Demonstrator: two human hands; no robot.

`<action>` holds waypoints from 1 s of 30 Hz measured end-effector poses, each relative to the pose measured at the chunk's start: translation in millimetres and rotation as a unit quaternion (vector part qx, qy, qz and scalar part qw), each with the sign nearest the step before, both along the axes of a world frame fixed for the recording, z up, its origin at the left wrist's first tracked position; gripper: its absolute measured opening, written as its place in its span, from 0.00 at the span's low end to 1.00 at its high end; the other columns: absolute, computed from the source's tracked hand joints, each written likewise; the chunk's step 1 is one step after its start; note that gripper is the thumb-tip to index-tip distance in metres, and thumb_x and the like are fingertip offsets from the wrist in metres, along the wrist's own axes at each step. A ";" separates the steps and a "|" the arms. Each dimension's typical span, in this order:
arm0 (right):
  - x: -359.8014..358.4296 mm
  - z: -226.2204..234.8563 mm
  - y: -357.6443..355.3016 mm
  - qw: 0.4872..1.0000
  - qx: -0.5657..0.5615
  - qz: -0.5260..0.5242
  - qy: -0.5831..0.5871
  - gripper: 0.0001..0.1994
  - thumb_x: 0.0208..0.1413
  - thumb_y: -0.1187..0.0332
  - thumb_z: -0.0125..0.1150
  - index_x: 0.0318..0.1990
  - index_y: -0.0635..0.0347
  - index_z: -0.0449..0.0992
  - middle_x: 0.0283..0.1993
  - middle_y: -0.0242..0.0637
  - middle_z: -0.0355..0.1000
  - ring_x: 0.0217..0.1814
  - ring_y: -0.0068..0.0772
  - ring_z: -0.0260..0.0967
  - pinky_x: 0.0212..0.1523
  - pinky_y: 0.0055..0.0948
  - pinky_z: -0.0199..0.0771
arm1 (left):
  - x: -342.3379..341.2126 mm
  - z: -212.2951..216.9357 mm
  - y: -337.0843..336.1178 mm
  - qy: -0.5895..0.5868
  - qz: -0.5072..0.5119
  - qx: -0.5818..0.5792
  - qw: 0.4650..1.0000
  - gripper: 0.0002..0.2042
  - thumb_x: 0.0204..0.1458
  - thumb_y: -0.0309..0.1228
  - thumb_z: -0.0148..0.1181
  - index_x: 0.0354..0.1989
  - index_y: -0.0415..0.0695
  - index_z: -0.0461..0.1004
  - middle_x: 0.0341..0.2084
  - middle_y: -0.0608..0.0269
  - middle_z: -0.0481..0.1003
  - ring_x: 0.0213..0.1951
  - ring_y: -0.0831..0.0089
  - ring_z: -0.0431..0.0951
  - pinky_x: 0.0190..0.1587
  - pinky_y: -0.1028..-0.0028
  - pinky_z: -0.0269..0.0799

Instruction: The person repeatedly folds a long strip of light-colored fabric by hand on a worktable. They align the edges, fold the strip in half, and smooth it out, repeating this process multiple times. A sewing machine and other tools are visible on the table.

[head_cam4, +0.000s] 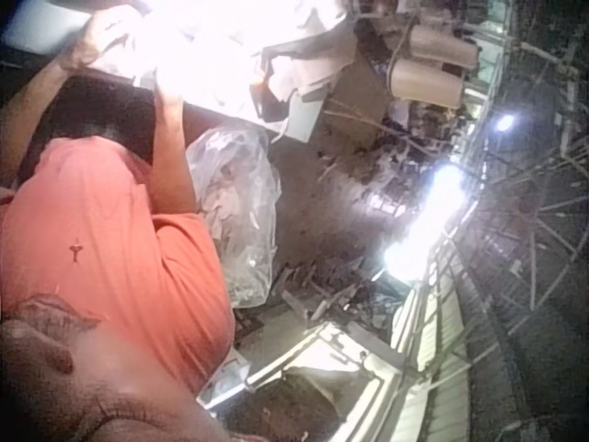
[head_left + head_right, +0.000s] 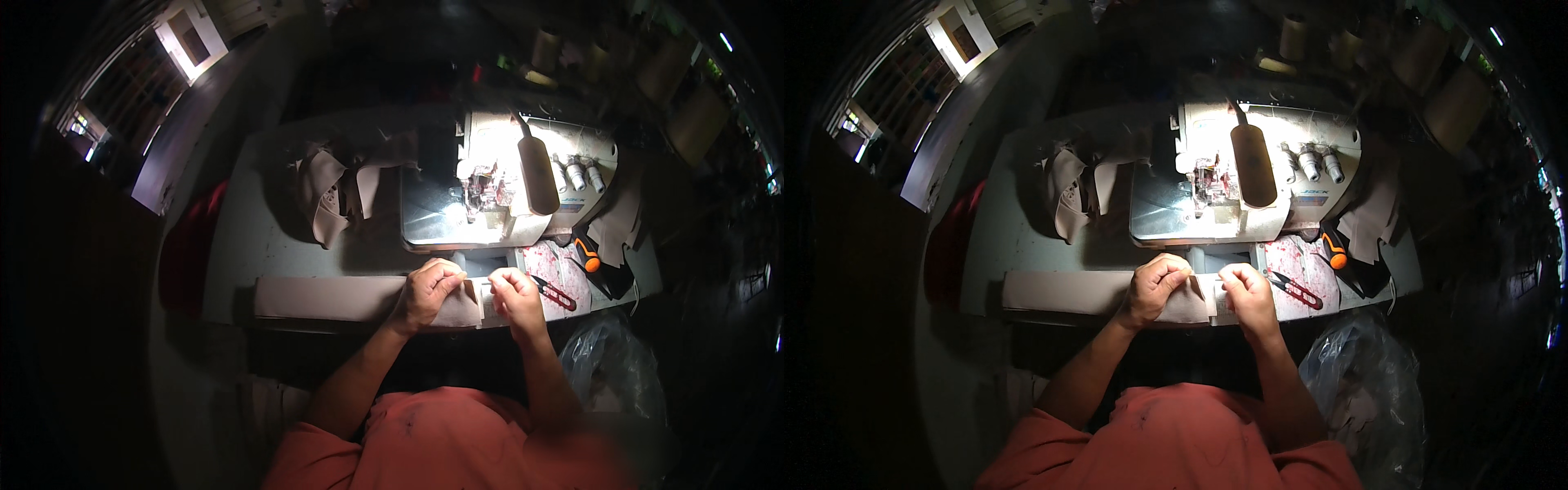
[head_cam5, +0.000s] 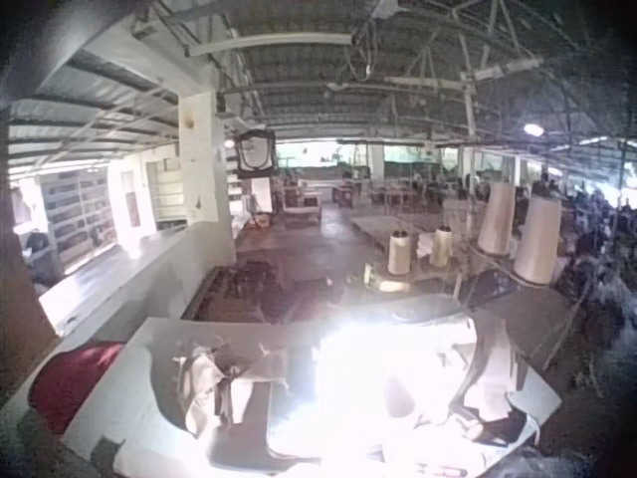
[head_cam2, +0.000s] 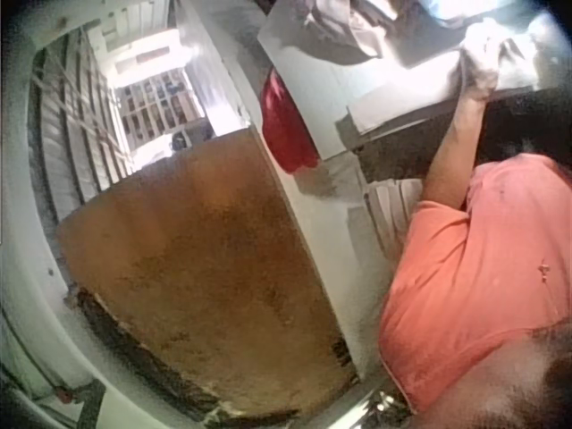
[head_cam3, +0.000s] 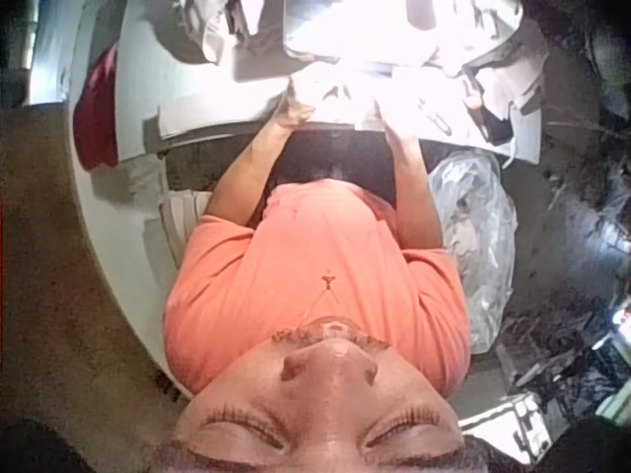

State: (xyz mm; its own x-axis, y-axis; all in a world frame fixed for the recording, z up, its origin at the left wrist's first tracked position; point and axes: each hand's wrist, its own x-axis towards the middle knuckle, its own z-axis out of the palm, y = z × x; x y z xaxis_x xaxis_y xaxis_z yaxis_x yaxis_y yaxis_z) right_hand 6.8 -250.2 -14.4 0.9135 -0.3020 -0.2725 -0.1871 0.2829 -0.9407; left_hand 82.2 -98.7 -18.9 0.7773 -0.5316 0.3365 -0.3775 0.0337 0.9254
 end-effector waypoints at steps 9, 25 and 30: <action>1.5 -3.6 0.6 1.000 0.002 0.007 0.015 0.07 0.51 0.68 0.50 0.25 0.61 0.67 0.14 0.25 0.59 0.13 0.13 0.51 0.13 0.14 0.49 | -1.8 -2.9 -2.0 -0.026 0.026 -0.017 0.999 0.04 0.46 0.24 0.50 0.25 0.35 0.67 0.22 0.58 0.68 0.26 0.69 0.69 0.30 0.76 0.64; -5.6 -6.9 9.3 0.977 -0.188 -0.014 -0.100 0.09 0.44 0.71 0.56 0.32 0.67 0.70 0.28 0.33 0.63 0.25 0.19 0.57 0.28 0.18 0.62 | -3.1 -5.5 0.6 -0.017 0.024 -0.012 1.000 0.03 0.45 0.24 0.51 0.25 0.36 0.67 0.24 0.57 0.68 0.28 0.65 0.69 0.32 0.74 0.64; 7.4 29.9 24.7 0.935 -0.318 0.086 -0.128 0.06 0.43 0.73 0.57 0.24 0.64 0.67 0.24 0.32 0.62 0.22 0.18 0.57 0.24 0.18 0.60 | -27.7 12.4 16.6 -0.234 0.194 0.023 0.952 0.04 0.45 0.23 0.50 0.30 0.39 0.66 0.32 0.53 0.66 0.35 0.59 0.67 0.38 0.68 0.63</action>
State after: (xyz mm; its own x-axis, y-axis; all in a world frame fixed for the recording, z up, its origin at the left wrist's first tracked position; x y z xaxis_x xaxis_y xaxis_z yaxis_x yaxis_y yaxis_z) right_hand 14.3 -225.5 15.5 0.9743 -0.1710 0.1465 0.0758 -0.3633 -0.9286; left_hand 54.5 -82.1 -6.5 0.6893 -0.2566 0.6775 -0.7243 -0.2291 0.6503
